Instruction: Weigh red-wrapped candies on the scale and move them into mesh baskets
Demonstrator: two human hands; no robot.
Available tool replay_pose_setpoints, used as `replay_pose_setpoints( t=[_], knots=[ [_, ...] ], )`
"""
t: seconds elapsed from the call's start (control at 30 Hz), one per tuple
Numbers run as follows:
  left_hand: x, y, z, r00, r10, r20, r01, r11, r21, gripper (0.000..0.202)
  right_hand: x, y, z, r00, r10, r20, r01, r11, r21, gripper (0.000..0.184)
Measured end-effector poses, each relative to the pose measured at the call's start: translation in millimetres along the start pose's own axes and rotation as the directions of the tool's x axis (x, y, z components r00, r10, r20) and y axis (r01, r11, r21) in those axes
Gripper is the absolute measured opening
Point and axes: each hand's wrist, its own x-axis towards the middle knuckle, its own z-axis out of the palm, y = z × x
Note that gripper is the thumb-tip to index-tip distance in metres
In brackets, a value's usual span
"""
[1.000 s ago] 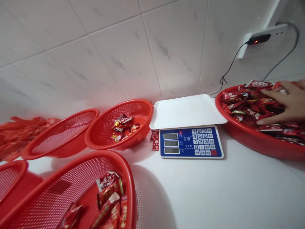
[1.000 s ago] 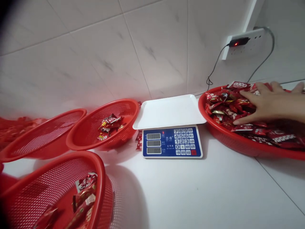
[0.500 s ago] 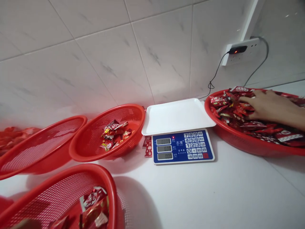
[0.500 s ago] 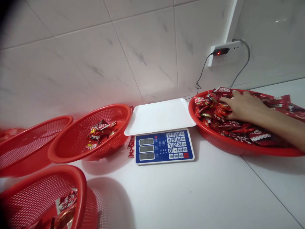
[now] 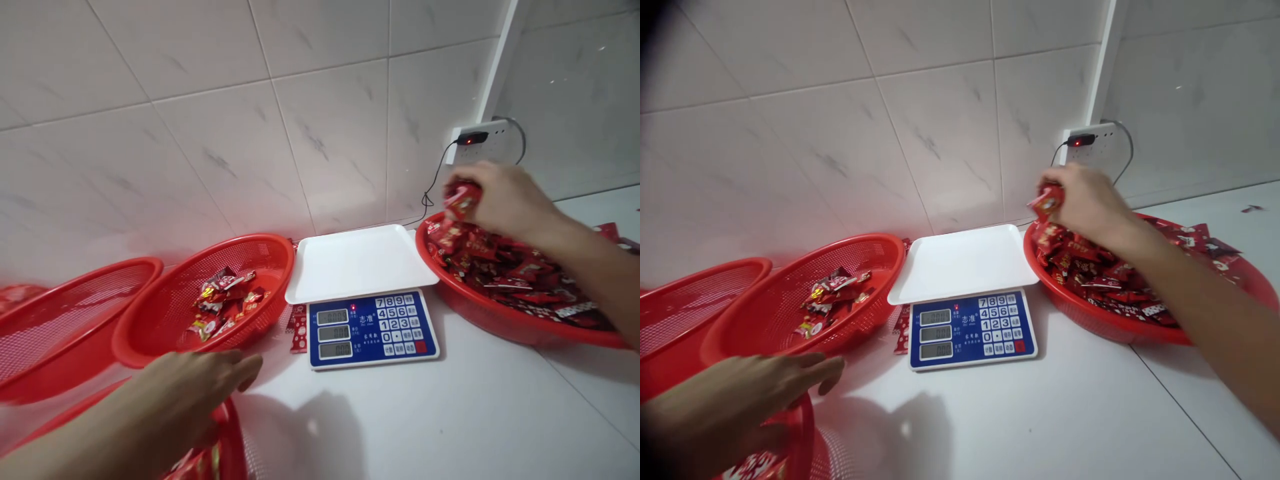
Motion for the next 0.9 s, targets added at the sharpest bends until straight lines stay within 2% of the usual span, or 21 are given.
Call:
replay_pose_setpoints(
  t=[0.07,0.1,0.13,0.17,0.2,0.27,0.37,0.47,0.57,0.67,0.8,0.9],
  knots=[
    [11,11,-26.2,0.995,-0.013,0.104,0.015,1.000,-0.020,0.038,8,-30,20,0.994,-0.094,0.051,0.078,0.964,0.253,0.021],
    [19,17,-39.3,0.993,0.028,0.117,-0.018,0.996,-0.088,0.032,11,-45,34,0.987,-0.121,0.104,0.071,0.916,0.395,0.020],
    [29,21,-51.0,0.993,0.081,0.090,-0.068,0.988,-0.136,0.023,14,-59,50,0.978,-0.139,0.158,0.036,0.850,0.526,0.023],
    [41,25,-60.5,0.991,0.130,0.017,-0.126,0.981,-0.146,0.017,16,-72,66,0.967,-0.145,0.207,-0.017,0.780,0.625,0.026],
    [55,29,-67.1,0.985,0.156,-0.076,-0.164,0.979,-0.121,0.018,18,-82,83,0.958,-0.141,0.248,-0.069,0.729,0.681,0.029],
    [86,35,-71.8,0.961,0.168,-0.218,-0.177,0.984,-0.020,0.023,18,-96,111,0.946,-0.129,0.298,-0.126,0.701,0.702,0.032],
    [130,44,-63.5,0.958,0.117,-0.261,-0.106,0.993,0.056,0.036,12,-100,134,0.922,-0.140,0.361,-0.152,0.727,0.670,0.034],
    [159,53,-52.2,0.965,0.116,-0.236,-0.100,0.992,0.077,0.047,5,-91,131,0.888,-0.184,0.421,-0.145,0.757,0.637,0.045],
    [173,57,-49.1,0.973,0.099,-0.208,-0.084,0.993,0.078,0.050,0,-80,117,0.888,-0.193,0.417,-0.118,0.781,0.613,0.061],
    [175,56,-53.4,0.981,0.071,-0.182,-0.058,0.995,0.076,0.052,-7,-70,101,0.926,-0.143,0.349,-0.085,0.821,0.564,0.063],
    [169,53,-60.3,0.987,0.062,-0.149,-0.053,0.996,0.067,0.052,-16,-59,80,0.959,-0.049,0.280,-0.094,0.875,0.474,0.058],
    [163,54,-64.1,0.976,0.075,-0.203,-0.057,0.994,0.095,0.045,-20,-51,64,0.978,-0.032,0.205,-0.070,0.880,0.471,0.058]
  ],
)
